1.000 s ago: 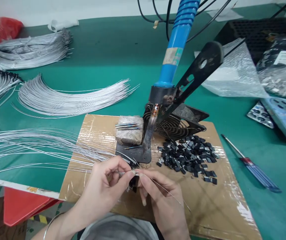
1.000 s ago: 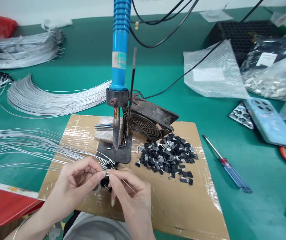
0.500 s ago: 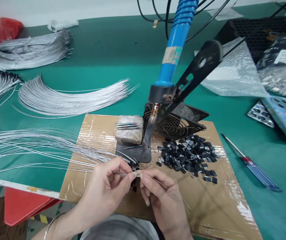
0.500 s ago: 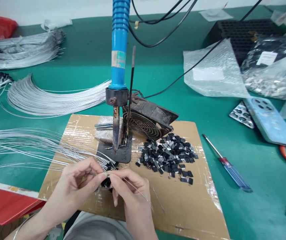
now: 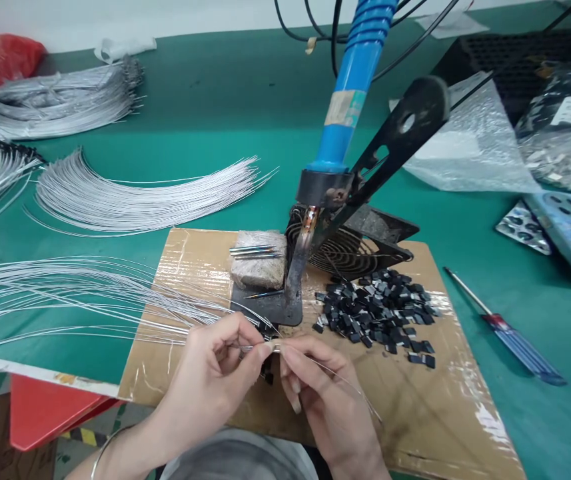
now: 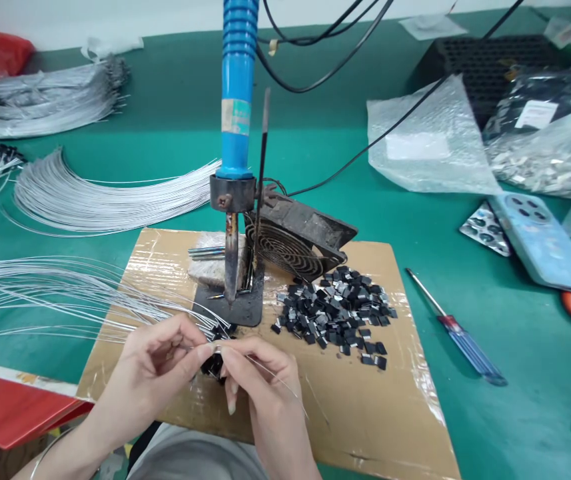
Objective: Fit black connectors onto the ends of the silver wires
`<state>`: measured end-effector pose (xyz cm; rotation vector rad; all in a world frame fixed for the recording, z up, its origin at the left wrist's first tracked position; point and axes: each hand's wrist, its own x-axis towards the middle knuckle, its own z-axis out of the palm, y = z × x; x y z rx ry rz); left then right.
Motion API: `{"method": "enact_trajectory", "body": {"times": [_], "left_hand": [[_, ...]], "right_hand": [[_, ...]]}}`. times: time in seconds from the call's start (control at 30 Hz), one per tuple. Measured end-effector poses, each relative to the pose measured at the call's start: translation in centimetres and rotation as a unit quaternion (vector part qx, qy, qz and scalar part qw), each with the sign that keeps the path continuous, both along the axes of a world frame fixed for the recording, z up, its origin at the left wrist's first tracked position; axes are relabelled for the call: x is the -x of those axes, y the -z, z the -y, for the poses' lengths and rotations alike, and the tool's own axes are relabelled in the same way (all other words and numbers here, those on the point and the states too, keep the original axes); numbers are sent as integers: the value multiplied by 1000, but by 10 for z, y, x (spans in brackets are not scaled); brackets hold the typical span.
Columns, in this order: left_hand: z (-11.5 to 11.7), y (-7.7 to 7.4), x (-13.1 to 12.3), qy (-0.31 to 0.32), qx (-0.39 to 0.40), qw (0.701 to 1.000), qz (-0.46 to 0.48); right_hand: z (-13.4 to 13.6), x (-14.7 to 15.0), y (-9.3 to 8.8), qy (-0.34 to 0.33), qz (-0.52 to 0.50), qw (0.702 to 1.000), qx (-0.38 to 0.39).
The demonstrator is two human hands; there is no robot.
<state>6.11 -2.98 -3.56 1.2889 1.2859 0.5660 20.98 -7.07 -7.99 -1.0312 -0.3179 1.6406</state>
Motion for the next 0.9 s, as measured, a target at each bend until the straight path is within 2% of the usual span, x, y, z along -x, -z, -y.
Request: {"method": "enact_trajectory", "body": {"times": [0.27,0.5,0.63,0.9], "left_hand": [[9,9,-4,-42,-64,997,6],[6,4,-11,-70,-47,996,41],[3,2,-12,-80,-39,995,45],[7,6,-7,-59,-71,995,24]], "right_hand": [[1,8,4,32,-8,999,-4],[3,9,7,31,-2,999,-9],[3,5,7,25,13,999,-40],[5,6,9,32,99,993,-52]]}}
